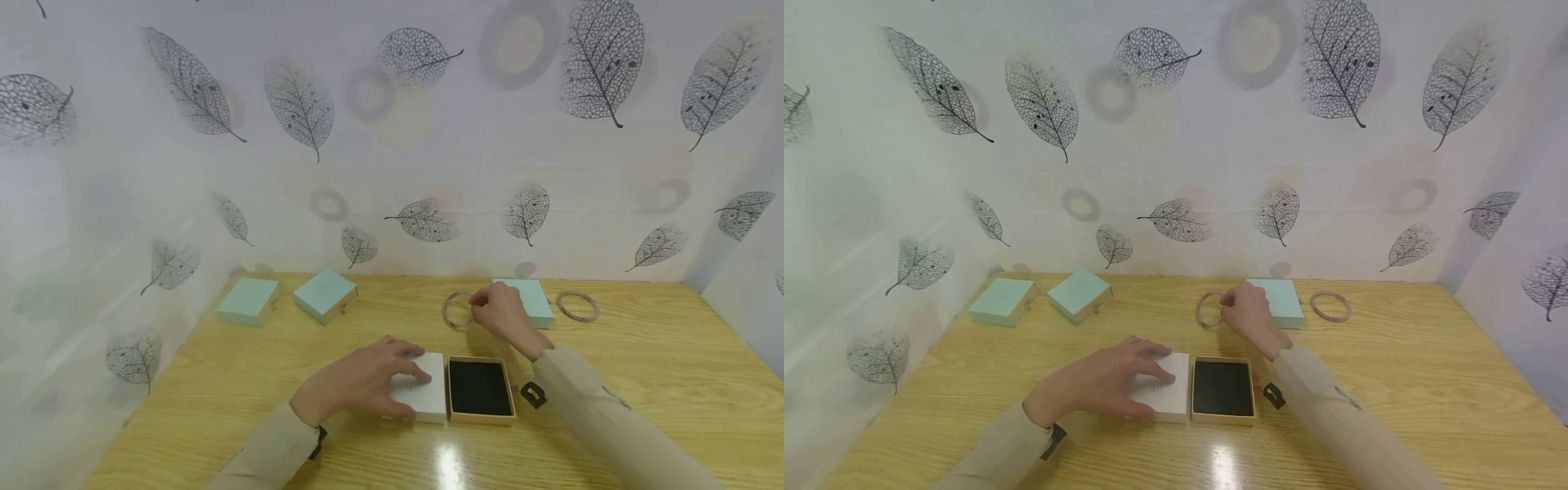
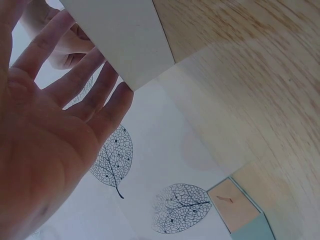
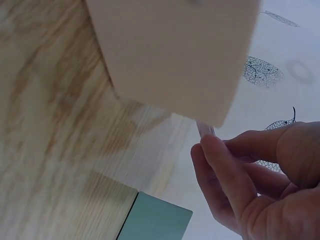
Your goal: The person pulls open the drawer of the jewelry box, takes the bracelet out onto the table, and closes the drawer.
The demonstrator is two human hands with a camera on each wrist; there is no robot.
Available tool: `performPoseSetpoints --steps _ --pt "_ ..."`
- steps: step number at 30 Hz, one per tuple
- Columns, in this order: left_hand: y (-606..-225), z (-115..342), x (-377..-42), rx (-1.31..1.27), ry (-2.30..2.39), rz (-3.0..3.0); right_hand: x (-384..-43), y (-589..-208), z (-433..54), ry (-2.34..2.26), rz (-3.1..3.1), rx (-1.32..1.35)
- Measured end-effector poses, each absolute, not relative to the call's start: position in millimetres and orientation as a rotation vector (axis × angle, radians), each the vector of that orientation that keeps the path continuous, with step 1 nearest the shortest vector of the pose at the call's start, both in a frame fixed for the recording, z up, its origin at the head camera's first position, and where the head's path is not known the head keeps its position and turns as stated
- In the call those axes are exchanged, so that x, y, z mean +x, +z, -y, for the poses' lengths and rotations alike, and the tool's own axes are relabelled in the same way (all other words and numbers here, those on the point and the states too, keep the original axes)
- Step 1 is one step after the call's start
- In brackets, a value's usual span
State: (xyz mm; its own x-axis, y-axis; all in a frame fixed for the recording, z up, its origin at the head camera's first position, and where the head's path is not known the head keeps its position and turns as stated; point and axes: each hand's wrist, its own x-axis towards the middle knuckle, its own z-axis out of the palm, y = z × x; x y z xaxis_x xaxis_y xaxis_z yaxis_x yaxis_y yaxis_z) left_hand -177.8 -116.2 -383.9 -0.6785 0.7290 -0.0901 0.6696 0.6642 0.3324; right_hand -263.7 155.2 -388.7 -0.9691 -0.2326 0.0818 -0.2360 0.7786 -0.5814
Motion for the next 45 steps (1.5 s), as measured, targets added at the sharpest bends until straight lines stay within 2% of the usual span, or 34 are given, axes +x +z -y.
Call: performPoseSetpoints --steps 7,45 --pt "-383.6 116.1 -177.8 1.133 0.412 -2.66 -267.4 -392.9 -150.8 0.935 3.01 0.337" --pt "-386.2 116.5 -178.4 1.151 0.419 -2.662 -265.1 -404.5 -141.6 0.646 3.044 0.424"
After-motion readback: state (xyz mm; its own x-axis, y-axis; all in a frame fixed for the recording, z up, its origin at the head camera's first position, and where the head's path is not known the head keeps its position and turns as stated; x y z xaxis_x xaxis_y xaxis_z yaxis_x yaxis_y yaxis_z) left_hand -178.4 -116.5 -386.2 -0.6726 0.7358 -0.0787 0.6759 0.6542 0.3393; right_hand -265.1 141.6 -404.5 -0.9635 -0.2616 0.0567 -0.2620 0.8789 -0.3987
